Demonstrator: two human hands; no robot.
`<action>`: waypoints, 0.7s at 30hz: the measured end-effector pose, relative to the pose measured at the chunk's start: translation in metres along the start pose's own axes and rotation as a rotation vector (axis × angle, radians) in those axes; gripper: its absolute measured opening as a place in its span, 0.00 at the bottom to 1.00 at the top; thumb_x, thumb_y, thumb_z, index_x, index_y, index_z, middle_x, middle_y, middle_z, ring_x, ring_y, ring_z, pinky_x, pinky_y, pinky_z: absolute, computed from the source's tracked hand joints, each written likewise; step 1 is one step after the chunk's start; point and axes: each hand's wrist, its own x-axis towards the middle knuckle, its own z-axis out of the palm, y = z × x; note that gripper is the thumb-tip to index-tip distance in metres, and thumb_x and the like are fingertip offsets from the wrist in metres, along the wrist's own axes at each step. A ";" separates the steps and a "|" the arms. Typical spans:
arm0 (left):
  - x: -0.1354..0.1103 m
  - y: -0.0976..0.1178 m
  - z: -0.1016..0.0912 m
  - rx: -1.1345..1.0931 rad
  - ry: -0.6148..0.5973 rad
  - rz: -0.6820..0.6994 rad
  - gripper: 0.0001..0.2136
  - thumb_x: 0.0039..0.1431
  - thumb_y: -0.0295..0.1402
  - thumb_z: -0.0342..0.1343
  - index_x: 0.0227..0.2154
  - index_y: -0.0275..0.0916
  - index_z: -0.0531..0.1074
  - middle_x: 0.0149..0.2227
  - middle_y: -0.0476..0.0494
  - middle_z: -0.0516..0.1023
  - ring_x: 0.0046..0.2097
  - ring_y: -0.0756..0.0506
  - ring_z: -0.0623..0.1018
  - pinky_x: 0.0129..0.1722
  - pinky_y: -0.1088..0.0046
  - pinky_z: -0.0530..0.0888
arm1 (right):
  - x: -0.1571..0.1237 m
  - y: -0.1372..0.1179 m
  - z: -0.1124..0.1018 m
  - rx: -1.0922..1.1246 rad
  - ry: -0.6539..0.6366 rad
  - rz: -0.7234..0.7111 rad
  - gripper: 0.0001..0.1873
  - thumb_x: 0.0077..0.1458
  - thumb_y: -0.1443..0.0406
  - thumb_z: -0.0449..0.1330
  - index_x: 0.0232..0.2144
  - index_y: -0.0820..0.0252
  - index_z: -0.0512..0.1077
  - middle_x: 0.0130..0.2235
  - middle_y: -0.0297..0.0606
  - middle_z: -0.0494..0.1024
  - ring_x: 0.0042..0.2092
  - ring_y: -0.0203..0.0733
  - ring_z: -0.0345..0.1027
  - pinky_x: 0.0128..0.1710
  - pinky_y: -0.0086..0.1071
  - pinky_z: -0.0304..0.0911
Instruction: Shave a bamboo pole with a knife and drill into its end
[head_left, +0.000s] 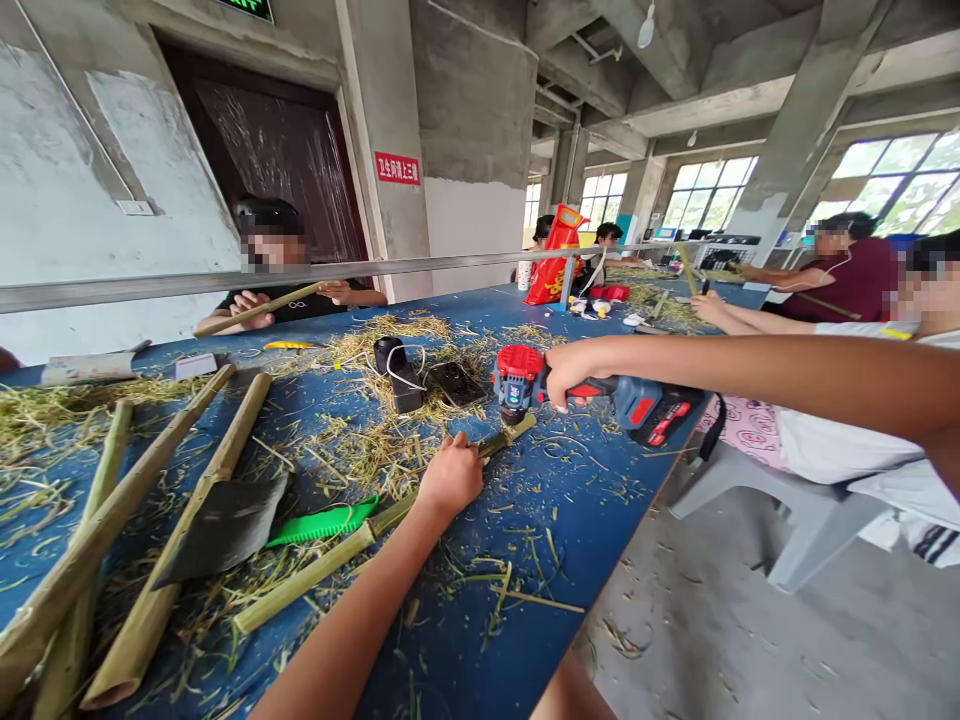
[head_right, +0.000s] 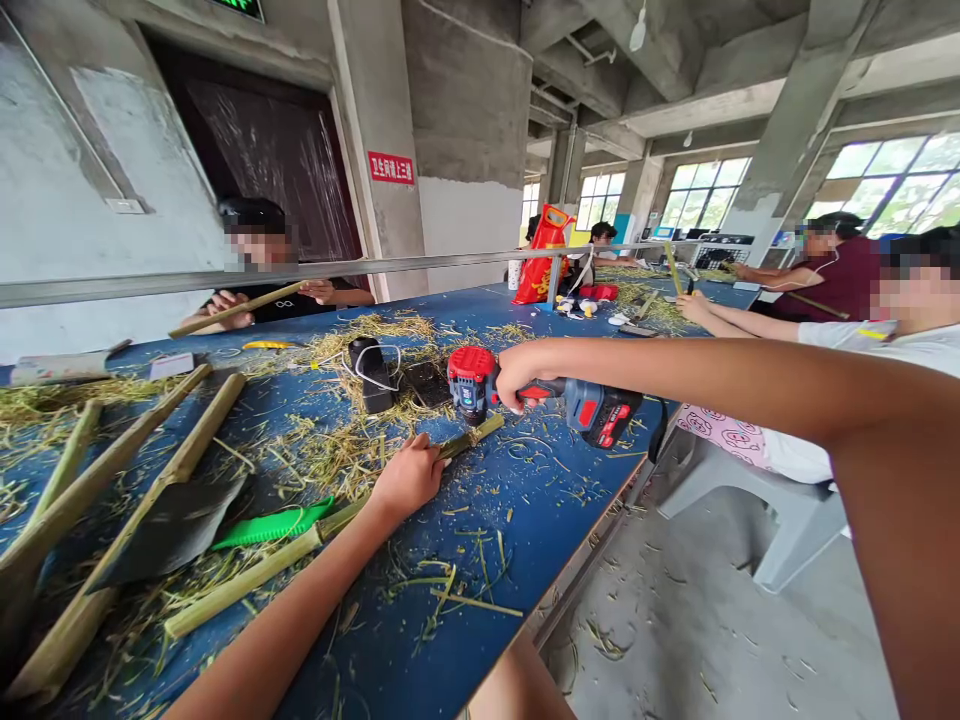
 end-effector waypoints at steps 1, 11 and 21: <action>0.000 0.000 0.000 -0.002 0.001 -0.005 0.13 0.57 0.33 0.43 0.30 0.33 0.72 0.35 0.37 0.70 0.39 0.43 0.71 0.40 0.68 0.68 | -0.001 -0.001 0.000 -0.005 0.004 -0.012 0.07 0.32 0.73 0.60 0.16 0.65 0.63 0.14 0.32 0.65 0.19 0.35 0.61 0.18 0.28 0.58; 0.001 -0.005 0.005 -0.044 0.012 0.063 0.13 0.58 0.35 0.43 0.31 0.34 0.72 0.35 0.38 0.70 0.38 0.43 0.72 0.41 0.68 0.68 | -0.011 -0.013 -0.005 -0.178 0.035 -0.012 0.08 0.31 0.73 0.60 0.16 0.65 0.63 0.14 0.33 0.65 0.19 0.36 0.62 0.16 0.27 0.56; 0.001 -0.003 0.002 -0.058 -0.009 0.050 0.13 0.57 0.34 0.44 0.31 0.34 0.72 0.37 0.37 0.71 0.39 0.44 0.71 0.44 0.68 0.67 | -0.026 -0.008 -0.014 -0.162 0.039 -0.027 0.06 0.33 0.70 0.61 0.17 0.66 0.65 0.16 0.35 0.67 0.19 0.35 0.60 0.17 0.27 0.53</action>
